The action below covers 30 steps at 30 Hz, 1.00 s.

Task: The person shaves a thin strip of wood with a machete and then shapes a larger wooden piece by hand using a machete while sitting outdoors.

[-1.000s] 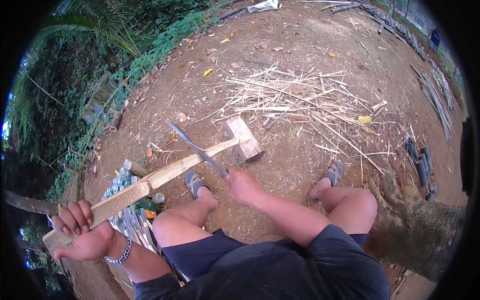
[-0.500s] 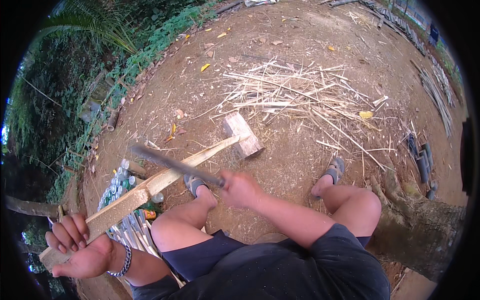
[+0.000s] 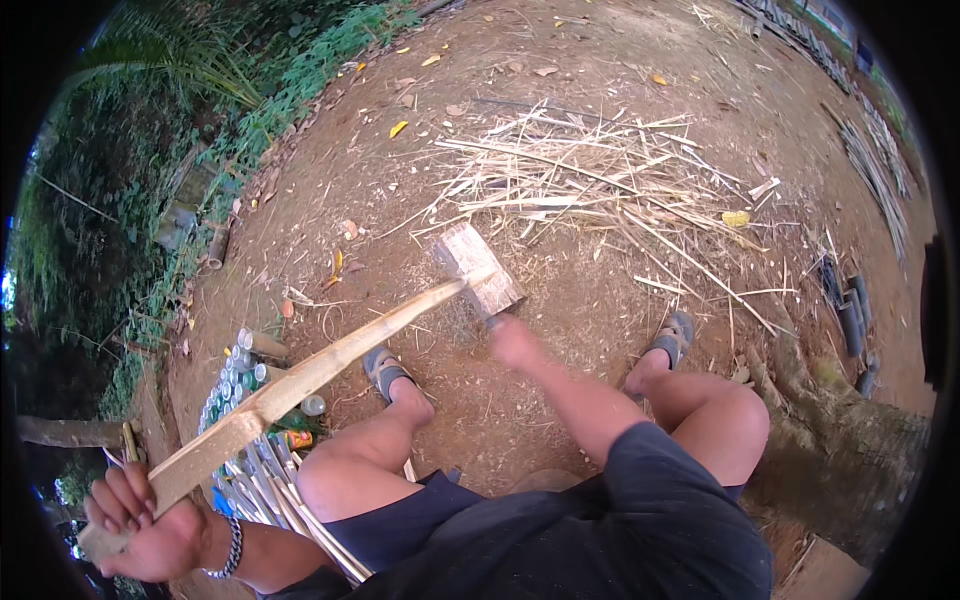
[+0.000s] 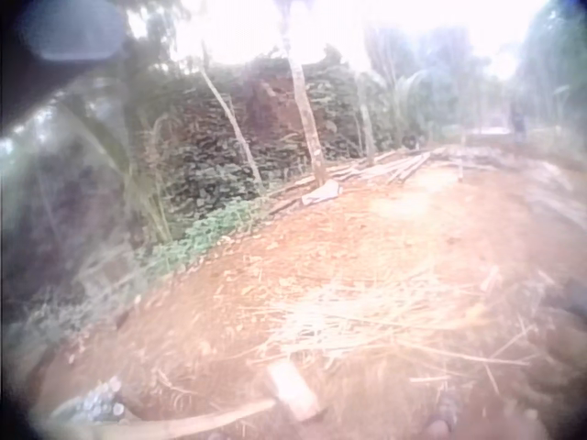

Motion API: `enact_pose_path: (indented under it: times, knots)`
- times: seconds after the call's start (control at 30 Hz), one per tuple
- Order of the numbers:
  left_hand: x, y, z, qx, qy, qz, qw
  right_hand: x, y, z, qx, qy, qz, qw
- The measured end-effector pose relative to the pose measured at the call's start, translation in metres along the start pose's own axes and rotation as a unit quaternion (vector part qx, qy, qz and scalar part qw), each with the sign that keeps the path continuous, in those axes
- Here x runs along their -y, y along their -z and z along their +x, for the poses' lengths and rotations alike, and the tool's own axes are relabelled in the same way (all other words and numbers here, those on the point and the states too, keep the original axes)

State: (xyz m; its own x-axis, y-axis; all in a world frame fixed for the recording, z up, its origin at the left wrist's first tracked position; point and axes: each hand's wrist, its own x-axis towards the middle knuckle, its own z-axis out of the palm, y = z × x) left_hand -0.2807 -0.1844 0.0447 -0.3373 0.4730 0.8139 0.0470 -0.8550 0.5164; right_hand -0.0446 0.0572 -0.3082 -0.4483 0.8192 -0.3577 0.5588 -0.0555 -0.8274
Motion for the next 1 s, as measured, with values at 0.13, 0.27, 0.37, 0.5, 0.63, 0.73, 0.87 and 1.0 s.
enact_pose_path:
  times: [0.13,0.27,0.37,0.5,0.63,0.73,0.87,1.0]
  knots:
    - [-0.006,0.010,0.001,-0.039,0.002,0.023,0.999,-0.009,-0.003,0.003,-0.038,0.011,-0.067,0.997]
    - [-0.010,0.014,0.008,-0.009,0.013,0.019,1.000,0.053,-0.007,-0.036,0.060,0.092,-0.069,0.992]
    - [0.005,0.003,0.016,-0.056,0.013,0.055,0.997,-0.033,-0.002,0.027,0.025,-0.017,-0.066,0.997]
    - [-0.007,0.020,0.022,-0.011,0.029,0.047,0.998,-0.081,-0.009,0.059,0.026,-0.078,-0.137,0.987]
    - [-0.006,0.028,0.031,0.005,0.042,0.038,0.998,-0.025,-0.013,0.023,0.029,0.014,-0.093,0.995]
    - [0.002,0.030,0.037,-0.030,0.044,0.037,0.998,-0.090,-0.003,0.068,0.020,-0.092,-0.107,0.990]
    - [-0.001,0.033,0.037,-0.011,0.044,0.023,0.999,-0.140,0.001,0.106,0.037,-0.055,-0.254,0.965]
    - [-0.004,0.047,0.029,-0.058,0.033,0.050,0.996,-0.076,-0.002,0.074,0.043,-0.109,-0.097,0.988]
